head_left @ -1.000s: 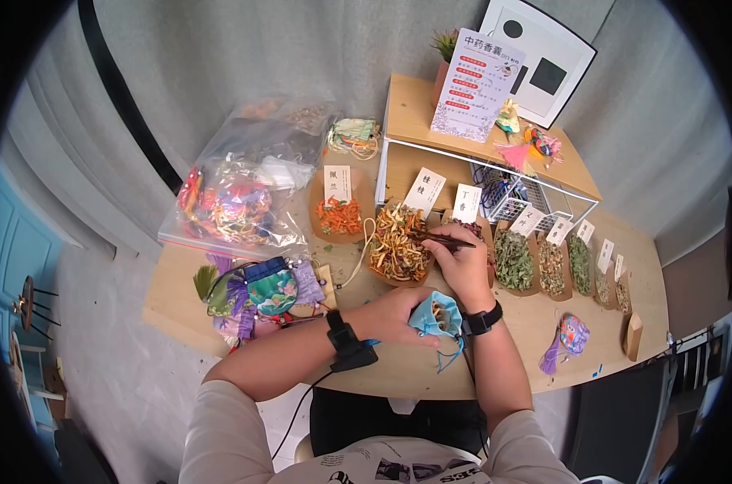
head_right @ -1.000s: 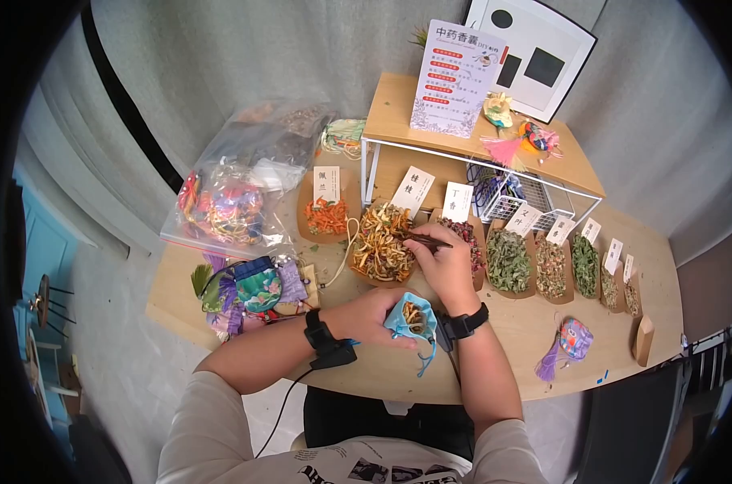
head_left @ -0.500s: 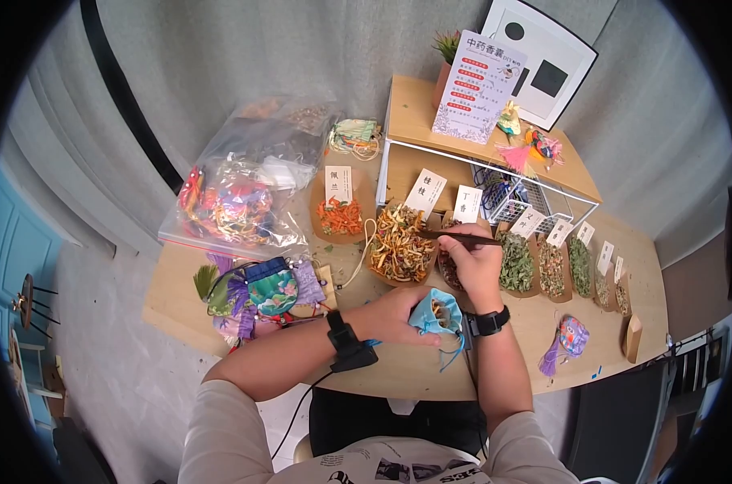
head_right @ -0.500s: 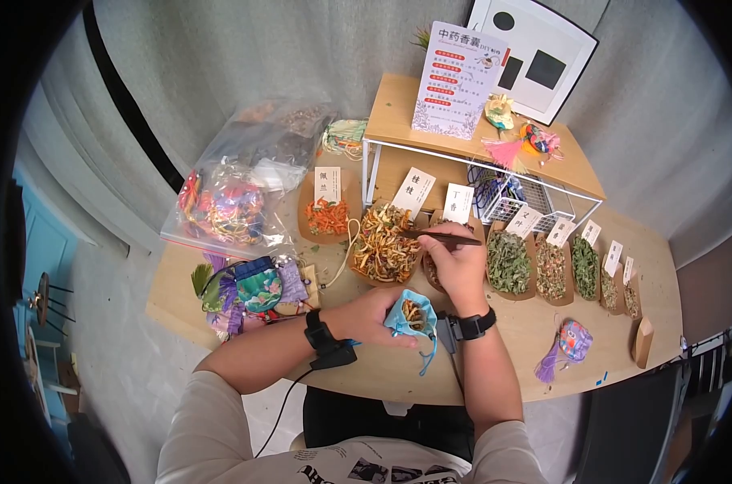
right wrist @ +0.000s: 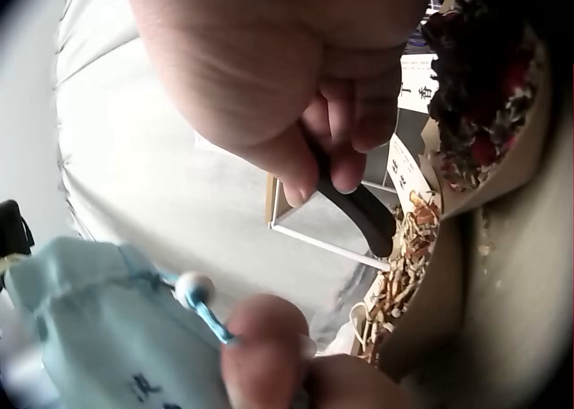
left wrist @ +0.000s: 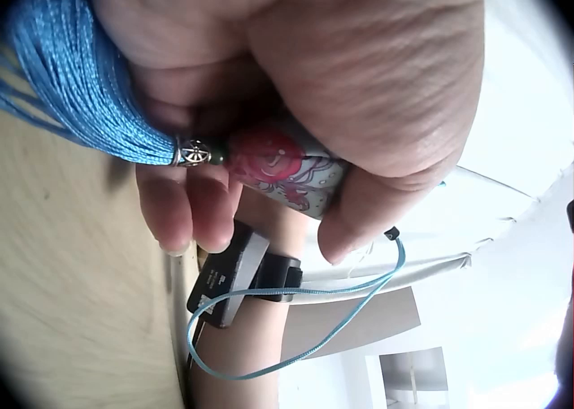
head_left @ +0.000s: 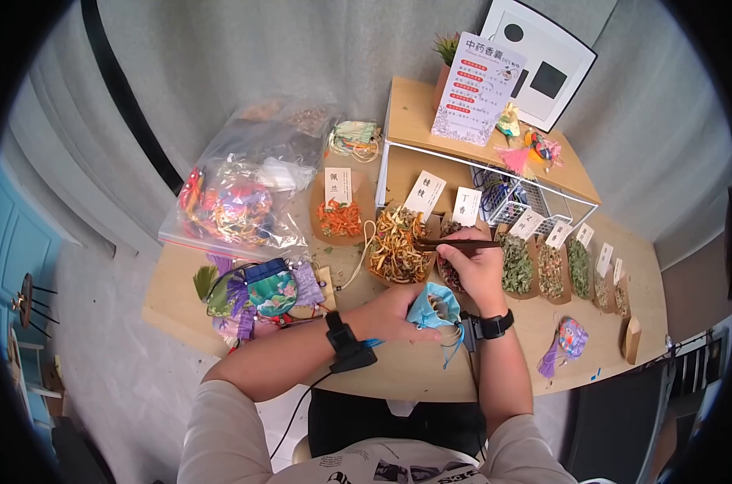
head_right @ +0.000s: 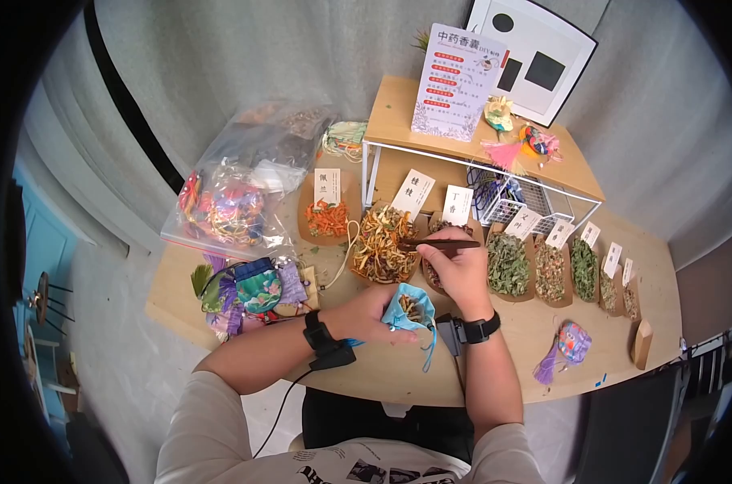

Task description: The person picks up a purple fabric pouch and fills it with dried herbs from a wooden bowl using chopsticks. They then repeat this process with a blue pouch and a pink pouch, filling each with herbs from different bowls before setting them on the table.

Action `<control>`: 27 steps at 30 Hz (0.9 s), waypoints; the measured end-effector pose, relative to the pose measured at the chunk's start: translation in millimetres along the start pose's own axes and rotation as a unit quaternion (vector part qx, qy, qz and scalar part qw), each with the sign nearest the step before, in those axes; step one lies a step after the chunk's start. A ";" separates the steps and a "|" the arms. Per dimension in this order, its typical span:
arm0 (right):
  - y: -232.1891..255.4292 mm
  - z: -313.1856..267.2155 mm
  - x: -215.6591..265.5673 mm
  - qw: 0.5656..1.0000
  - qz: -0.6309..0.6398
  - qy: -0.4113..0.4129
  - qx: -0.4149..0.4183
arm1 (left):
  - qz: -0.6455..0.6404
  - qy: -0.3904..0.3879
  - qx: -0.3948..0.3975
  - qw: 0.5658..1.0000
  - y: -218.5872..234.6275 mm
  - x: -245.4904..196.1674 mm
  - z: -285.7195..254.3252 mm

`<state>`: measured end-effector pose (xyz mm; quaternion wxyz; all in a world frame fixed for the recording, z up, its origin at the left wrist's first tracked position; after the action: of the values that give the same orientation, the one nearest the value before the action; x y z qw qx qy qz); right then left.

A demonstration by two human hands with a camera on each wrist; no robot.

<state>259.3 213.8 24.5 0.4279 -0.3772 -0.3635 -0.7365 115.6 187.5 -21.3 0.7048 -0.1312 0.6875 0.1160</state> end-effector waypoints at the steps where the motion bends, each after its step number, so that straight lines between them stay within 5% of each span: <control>1: -2.2 -0.9 -0.6 0.999 -0.036 0.004 0.005 | 0.000 0.001 0.000 1.000 -0.1 0.8 -0.1; 6: -11.9 -3.6 3.6 0.998 -0.059 0.011 0.010 | 0.000 0.048 0.007 0.999 0.4 14.2 0.2; 9: -11.7 -3.5 4.2 0.997 -0.076 0.027 0.002 | 0.032 -0.003 -0.015 0.999 3.2 14.5 1.9; 18: 4.7 -1.5 -6.5 0.998 -0.006 -0.027 -0.051 | 0.010 0.021 -0.005 1.000 1.5 7.6 0.1; 22: 26.3 1.4 -10.0 0.990 0.104 -0.040 -0.081 | 0.009 -0.035 -0.025 0.999 3.8 -3.9 -0.8; 24: 30.9 2.8 -13.8 0.948 0.303 -0.046 -0.089 | -0.065 0.025 -0.007 0.998 1.7 5.3 0.0; 27: 27.0 3.2 -3.5 0.904 0.424 -0.032 -0.051 | -0.088 0.016 -0.023 0.996 5.0 7.1 1.1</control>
<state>285.7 207.8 28.6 0.6680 -0.5402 -0.1443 -0.4910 115.1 192.5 -28.4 0.6977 -0.2095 0.6818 0.0671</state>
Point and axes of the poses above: each hand's wrist, its own z-axis towards the middle knuckle, its own y-axis out of the back of the hand, x = y × z, the point moved 10 cm from there along z, towards the middle knuckle, and after that the axes turned 8 degrees about y, right-handed, at the moved point
